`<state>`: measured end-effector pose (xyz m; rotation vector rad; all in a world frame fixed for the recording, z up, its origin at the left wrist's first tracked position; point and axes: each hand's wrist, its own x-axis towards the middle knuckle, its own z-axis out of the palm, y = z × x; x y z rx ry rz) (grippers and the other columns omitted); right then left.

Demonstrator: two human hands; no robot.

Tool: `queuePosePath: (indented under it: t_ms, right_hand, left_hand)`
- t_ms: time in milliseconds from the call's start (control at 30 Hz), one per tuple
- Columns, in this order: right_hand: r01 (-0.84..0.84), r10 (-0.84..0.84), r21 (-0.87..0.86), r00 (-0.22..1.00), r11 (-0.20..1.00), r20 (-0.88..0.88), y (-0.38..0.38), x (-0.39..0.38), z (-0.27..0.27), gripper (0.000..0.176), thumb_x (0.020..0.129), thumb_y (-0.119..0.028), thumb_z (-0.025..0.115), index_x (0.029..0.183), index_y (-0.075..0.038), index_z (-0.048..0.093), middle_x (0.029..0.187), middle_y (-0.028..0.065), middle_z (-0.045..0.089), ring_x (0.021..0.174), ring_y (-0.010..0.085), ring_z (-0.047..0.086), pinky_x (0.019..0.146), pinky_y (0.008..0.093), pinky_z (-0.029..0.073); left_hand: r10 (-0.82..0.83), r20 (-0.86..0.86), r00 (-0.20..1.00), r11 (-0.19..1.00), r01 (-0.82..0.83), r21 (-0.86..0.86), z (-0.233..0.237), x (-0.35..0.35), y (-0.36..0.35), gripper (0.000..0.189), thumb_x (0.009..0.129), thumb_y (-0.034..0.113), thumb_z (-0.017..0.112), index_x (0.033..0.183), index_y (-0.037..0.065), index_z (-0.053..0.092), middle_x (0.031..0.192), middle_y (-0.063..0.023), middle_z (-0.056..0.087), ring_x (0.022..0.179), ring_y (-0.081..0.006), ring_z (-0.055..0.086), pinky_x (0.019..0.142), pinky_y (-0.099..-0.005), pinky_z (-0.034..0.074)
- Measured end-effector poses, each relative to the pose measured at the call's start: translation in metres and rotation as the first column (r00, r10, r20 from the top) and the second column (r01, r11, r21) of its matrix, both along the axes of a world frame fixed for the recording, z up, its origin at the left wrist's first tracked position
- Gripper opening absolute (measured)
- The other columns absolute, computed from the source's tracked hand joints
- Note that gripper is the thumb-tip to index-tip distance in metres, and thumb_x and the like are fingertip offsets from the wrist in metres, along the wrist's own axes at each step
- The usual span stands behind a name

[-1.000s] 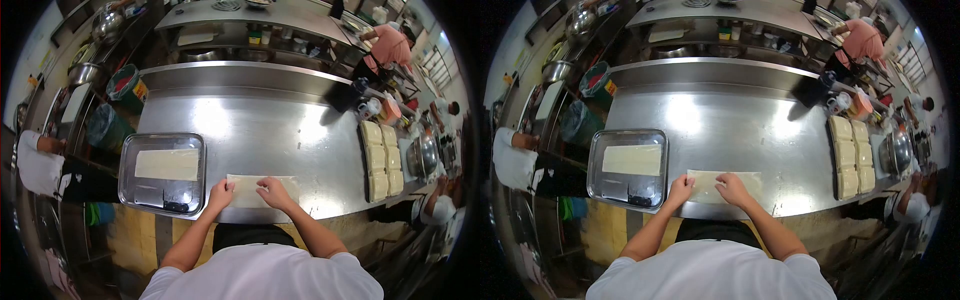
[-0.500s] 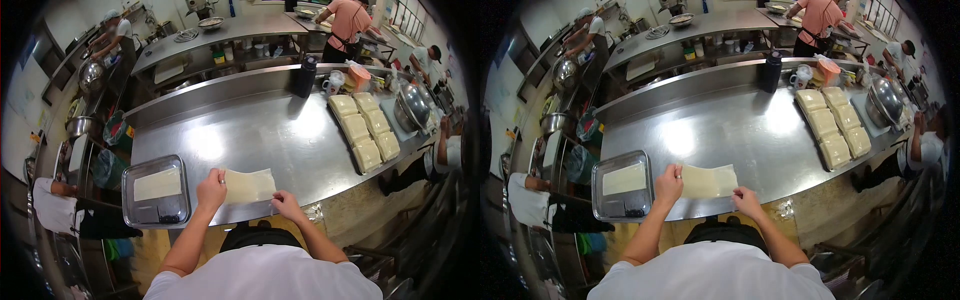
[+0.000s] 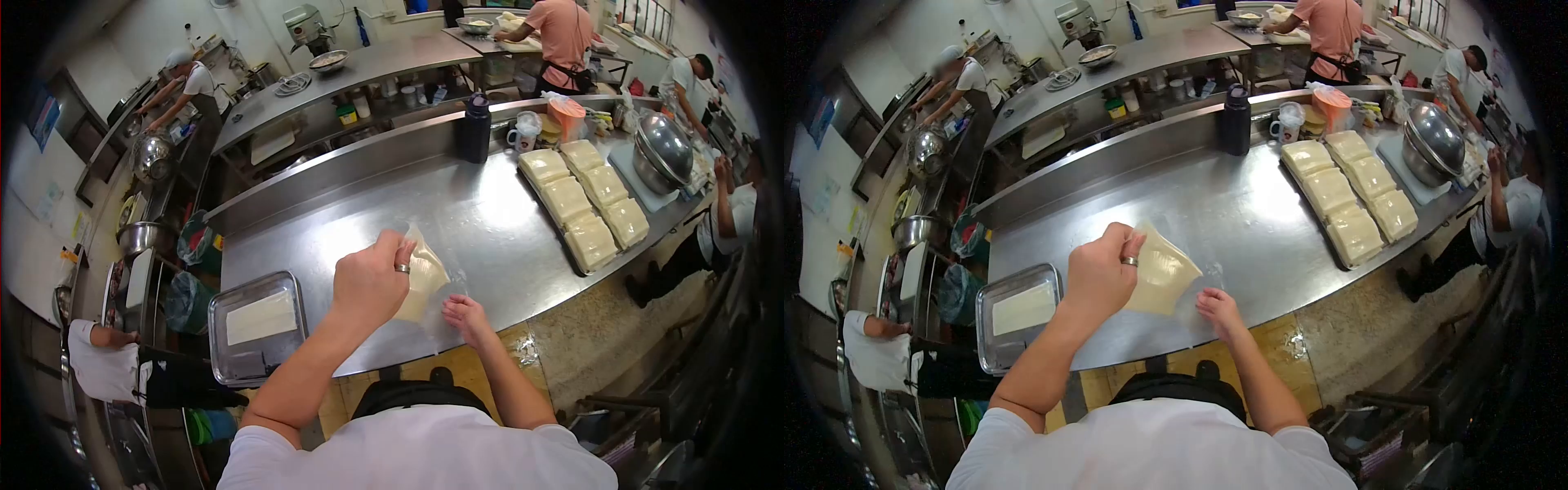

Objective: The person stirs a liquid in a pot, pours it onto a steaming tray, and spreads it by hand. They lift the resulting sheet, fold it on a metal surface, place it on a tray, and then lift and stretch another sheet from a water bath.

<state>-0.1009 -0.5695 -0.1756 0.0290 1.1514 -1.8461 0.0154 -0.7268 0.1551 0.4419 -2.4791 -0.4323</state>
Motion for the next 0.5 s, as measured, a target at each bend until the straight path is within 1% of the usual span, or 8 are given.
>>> queuePosePath:
  t_ms: [67,100,167,267,333,367,433,500]
  right_hand:
    - [-0.002,0.030,-0.187,0.989,0.982,0.147,-0.009,0.002,0.008,0.050,0.096,-0.015,0.067,0.141,0.000,0.050,0.126,0.0123,0.068,0.109,0.0247,0.068,0.096,0.0394,0.053]
    - [-0.034,0.091,-0.319,0.982,0.947,0.166,-0.014,0.005,0.008,0.047,0.096,-0.014,0.067,0.138,0.000,0.053,0.125,0.0124,0.068,0.111,0.0264,0.068,0.098,0.0409,0.052]
    - [-0.093,0.233,-0.563,0.956,0.821,0.181,-0.027,0.014,0.010,0.041,0.095,-0.012,0.067,0.134,-0.001,0.058,0.123,0.0126,0.069,0.116,0.0298,0.067,0.101,0.0438,0.052]
    - [-0.175,0.267,-0.461,0.953,0.870,0.141,-0.051,0.032,0.019,0.040,0.096,-0.010,0.067,0.135,-0.001,0.059,0.126,0.0131,0.069,0.116,0.0292,0.067,0.100,0.0460,0.053]
    - [-0.228,0.269,-0.329,0.959,0.916,0.084,-0.070,0.054,0.046,0.038,0.096,-0.009,0.066,0.133,0.000,0.061,0.127,0.0125,0.069,0.116,0.0285,0.068,0.099,0.0467,0.055]
    - [-0.251,0.272,-0.259,0.961,0.933,0.052,-0.082,0.065,0.058,0.037,0.097,-0.008,0.066,0.133,0.001,0.061,0.127,0.0122,0.069,0.115,0.0281,0.068,0.098,0.0470,0.055]
    - [-0.322,0.327,-0.168,0.945,0.932,-0.001,-0.113,0.092,0.068,0.035,0.098,-0.007,0.065,0.131,0.003,0.062,0.125,0.0133,0.070,0.112,0.0266,0.069,0.098,0.0449,0.056]
    - [-0.377,0.374,-0.065,0.926,0.924,-0.052,-0.146,0.122,0.072,0.033,0.099,-0.006,0.064,0.130,0.005,0.063,0.124,0.0143,0.070,0.109,0.0250,0.070,0.098,0.0428,0.056]
  left_hand:
    - [0.029,-0.007,1.000,0.999,-0.028,0.019,0.014,0.013,-0.006,0.017,0.100,0.022,0.067,0.094,0.006,0.064,0.065,-0.0164,0.066,0.059,-0.0386,0.067,0.055,-0.0460,0.050]
    - [0.050,-0.010,0.999,0.998,-0.049,0.031,0.020,0.021,-0.012,0.017,0.100,0.022,0.067,0.094,0.006,0.065,0.066,-0.0170,0.066,0.059,-0.0392,0.067,0.055,-0.0460,0.050]
    - [0.111,0.010,0.994,0.992,-0.111,0.063,0.023,0.043,-0.034,0.018,0.100,0.022,0.066,0.095,0.005,0.065,0.068,-0.0187,0.067,0.061,-0.0407,0.067,0.056,-0.0467,0.050]
    - [0.243,0.066,0.968,0.962,-0.250,0.113,0.018,0.093,-0.079,0.018,0.100,0.021,0.066,0.095,0.003,0.065,0.070,-0.0214,0.067,0.065,-0.0434,0.067,0.059,-0.0487,0.050]
    - [0.339,0.087,0.937,0.928,-0.348,0.134,-0.003,0.135,-0.116,0.018,0.100,0.020,0.065,0.095,0.003,0.065,0.072,-0.0228,0.067,0.068,-0.0449,0.067,0.061,-0.0501,0.050]
    - [0.394,0.116,0.912,0.902,-0.408,0.143,-0.018,0.158,-0.136,0.018,0.100,0.020,0.065,0.095,0.002,0.065,0.073,-0.0232,0.067,0.070,-0.0454,0.067,0.062,-0.0507,0.050]
    - [0.489,0.178,0.854,0.842,-0.515,0.162,-0.056,0.209,-0.177,0.018,0.099,0.020,0.065,0.095,0.002,0.065,0.075,-0.0239,0.067,0.073,-0.0464,0.067,0.064,-0.0517,0.050]
    - [0.563,0.244,0.790,0.771,-0.608,0.190,-0.102,0.261,-0.215,0.022,0.100,0.025,0.062,0.095,0.003,0.065,0.079,-0.0254,0.068,0.078,-0.0497,0.066,0.068,-0.0563,0.048]
